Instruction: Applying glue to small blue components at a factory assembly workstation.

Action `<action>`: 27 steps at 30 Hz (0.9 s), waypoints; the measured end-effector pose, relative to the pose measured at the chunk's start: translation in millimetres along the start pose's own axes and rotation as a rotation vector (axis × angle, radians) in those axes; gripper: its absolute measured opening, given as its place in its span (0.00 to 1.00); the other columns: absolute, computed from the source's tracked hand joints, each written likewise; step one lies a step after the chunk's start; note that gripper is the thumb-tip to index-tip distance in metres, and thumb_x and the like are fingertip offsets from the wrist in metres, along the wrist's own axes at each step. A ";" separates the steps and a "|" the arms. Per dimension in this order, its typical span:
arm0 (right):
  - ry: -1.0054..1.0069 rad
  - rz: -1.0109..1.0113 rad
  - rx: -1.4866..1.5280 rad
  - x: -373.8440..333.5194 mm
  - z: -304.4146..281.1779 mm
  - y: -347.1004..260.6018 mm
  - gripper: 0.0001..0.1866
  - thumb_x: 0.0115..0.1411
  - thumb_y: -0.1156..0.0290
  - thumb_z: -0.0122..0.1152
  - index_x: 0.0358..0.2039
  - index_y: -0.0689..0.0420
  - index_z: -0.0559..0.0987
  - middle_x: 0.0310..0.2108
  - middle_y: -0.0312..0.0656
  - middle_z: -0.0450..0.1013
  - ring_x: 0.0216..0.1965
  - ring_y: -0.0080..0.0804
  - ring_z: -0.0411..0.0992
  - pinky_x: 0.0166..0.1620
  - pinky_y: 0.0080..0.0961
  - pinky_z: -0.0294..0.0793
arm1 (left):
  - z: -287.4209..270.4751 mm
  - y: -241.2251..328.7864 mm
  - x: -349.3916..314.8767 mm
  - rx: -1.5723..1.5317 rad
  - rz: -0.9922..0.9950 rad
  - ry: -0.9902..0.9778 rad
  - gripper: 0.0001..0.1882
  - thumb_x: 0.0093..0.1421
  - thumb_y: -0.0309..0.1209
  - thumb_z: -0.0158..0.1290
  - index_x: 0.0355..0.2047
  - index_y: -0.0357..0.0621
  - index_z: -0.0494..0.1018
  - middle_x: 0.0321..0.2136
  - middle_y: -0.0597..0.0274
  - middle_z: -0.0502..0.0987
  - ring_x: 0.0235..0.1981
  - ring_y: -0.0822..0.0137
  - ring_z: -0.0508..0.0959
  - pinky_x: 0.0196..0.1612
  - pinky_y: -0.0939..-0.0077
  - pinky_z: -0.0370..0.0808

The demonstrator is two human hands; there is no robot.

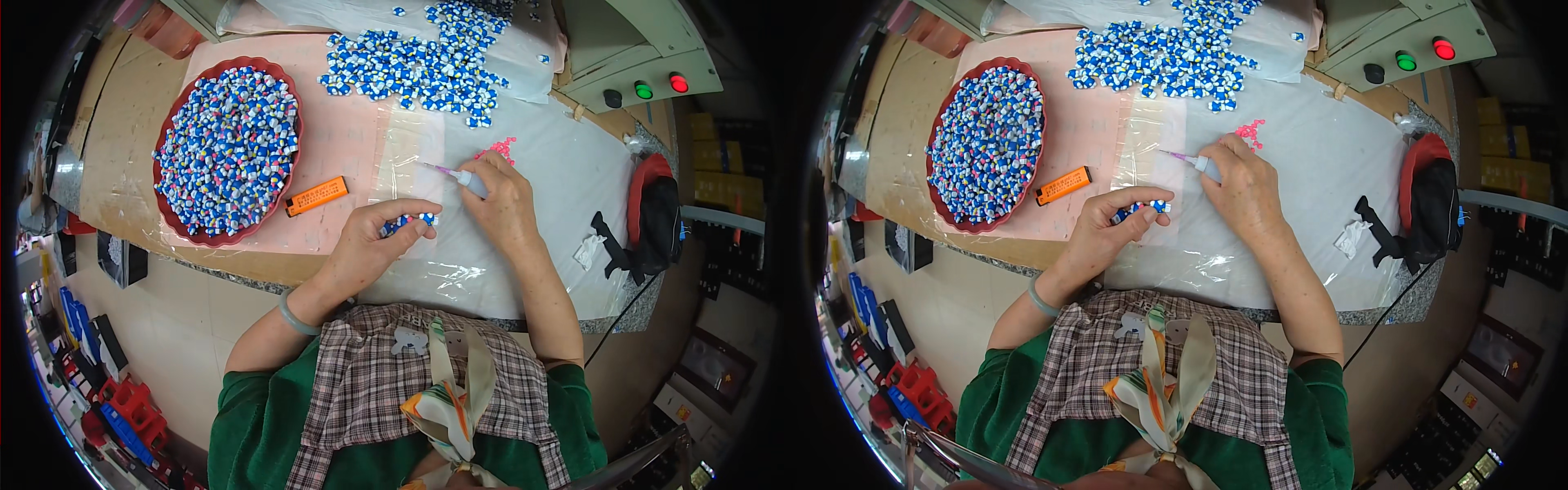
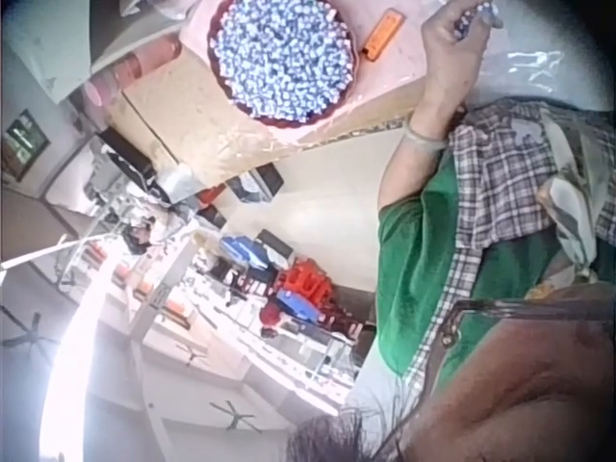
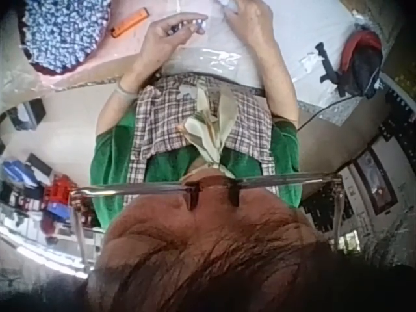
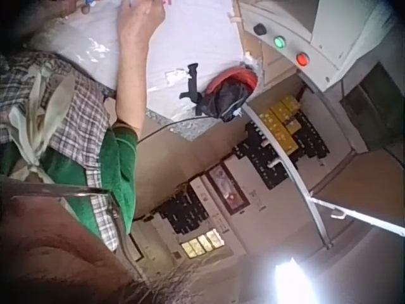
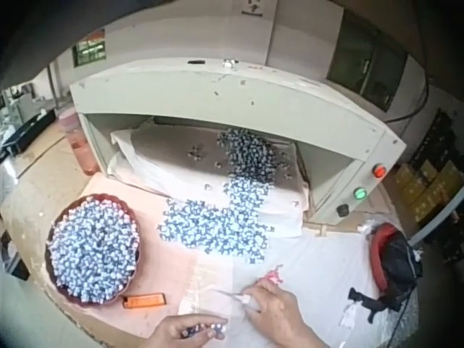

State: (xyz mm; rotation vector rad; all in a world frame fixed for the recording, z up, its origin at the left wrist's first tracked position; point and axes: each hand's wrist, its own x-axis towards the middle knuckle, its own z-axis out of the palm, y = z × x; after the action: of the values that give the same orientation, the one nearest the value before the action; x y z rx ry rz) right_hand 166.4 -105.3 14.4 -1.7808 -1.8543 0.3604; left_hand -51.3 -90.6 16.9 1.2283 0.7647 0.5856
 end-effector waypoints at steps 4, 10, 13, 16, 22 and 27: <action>-0.045 0.107 0.363 -1.4 -5.7 3.1 0.07 0.51 0.78 0.65 0.32 0.61 0.78 0.31 0.39 0.74 0.30 0.29 0.75 0.33 0.25 0.74 | -1.9 6.9 1.1 0.028 -0.073 -0.007 0.13 0.65 0.28 0.51 0.48 0.41 0.76 0.37 0.63 0.80 0.35 0.80 0.77 0.31 0.87 0.69; -0.285 0.429 1.112 -13.8 -21.6 -11.4 0.03 0.56 0.80 0.60 0.31 0.62 0.76 0.29 0.38 0.73 0.25 0.22 0.72 0.26 0.18 0.71 | 4.3 0.5 5.7 0.083 0.125 0.052 0.13 0.64 0.26 0.50 0.48 0.38 0.75 0.37 0.61 0.79 0.37 0.75 0.78 0.37 0.82 0.72; -0.250 0.424 1.176 -18.8 -18.1 -16.6 0.02 0.56 0.81 0.58 0.31 0.63 0.76 0.28 0.39 0.72 0.24 0.23 0.72 0.26 0.20 0.72 | 8.2 1.6 7.4 0.118 0.135 0.052 0.12 0.63 0.24 0.51 0.47 0.36 0.75 0.38 0.59 0.79 0.37 0.73 0.79 0.39 0.80 0.73; -0.247 0.458 1.211 -23.8 -10.8 -16.0 0.03 0.57 0.80 0.59 0.32 0.63 0.76 0.26 0.39 0.73 0.23 0.23 0.71 0.26 0.20 0.72 | 10.2 0.7 8.4 0.194 0.174 0.049 0.12 0.62 0.23 0.51 0.46 0.36 0.75 0.38 0.57 0.80 0.37 0.71 0.79 0.41 0.79 0.73; -0.221 0.562 1.235 -31.8 -2.1 -21.2 0.03 0.58 0.78 0.61 0.33 0.63 0.77 0.23 0.38 0.73 0.21 0.22 0.70 0.25 0.19 0.70 | 10.4 1.3 8.5 0.301 0.230 0.059 0.13 0.61 0.23 0.52 0.46 0.37 0.75 0.38 0.55 0.80 0.39 0.68 0.79 0.43 0.77 0.73; -0.187 0.564 1.229 -31.7 0.3 -20.4 0.03 0.58 0.78 0.61 0.33 0.63 0.77 0.24 0.38 0.73 0.22 0.21 0.70 0.26 0.19 0.70 | 13.1 -0.5 11.4 0.267 0.193 0.085 0.12 0.61 0.23 0.52 0.46 0.37 0.76 0.38 0.57 0.80 0.39 0.70 0.78 0.43 0.78 0.73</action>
State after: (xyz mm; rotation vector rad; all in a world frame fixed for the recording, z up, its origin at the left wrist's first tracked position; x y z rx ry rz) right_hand 148.6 -138.2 19.1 -1.2806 -0.7508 1.5102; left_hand -33.9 -90.1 16.1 1.5430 0.8198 0.7130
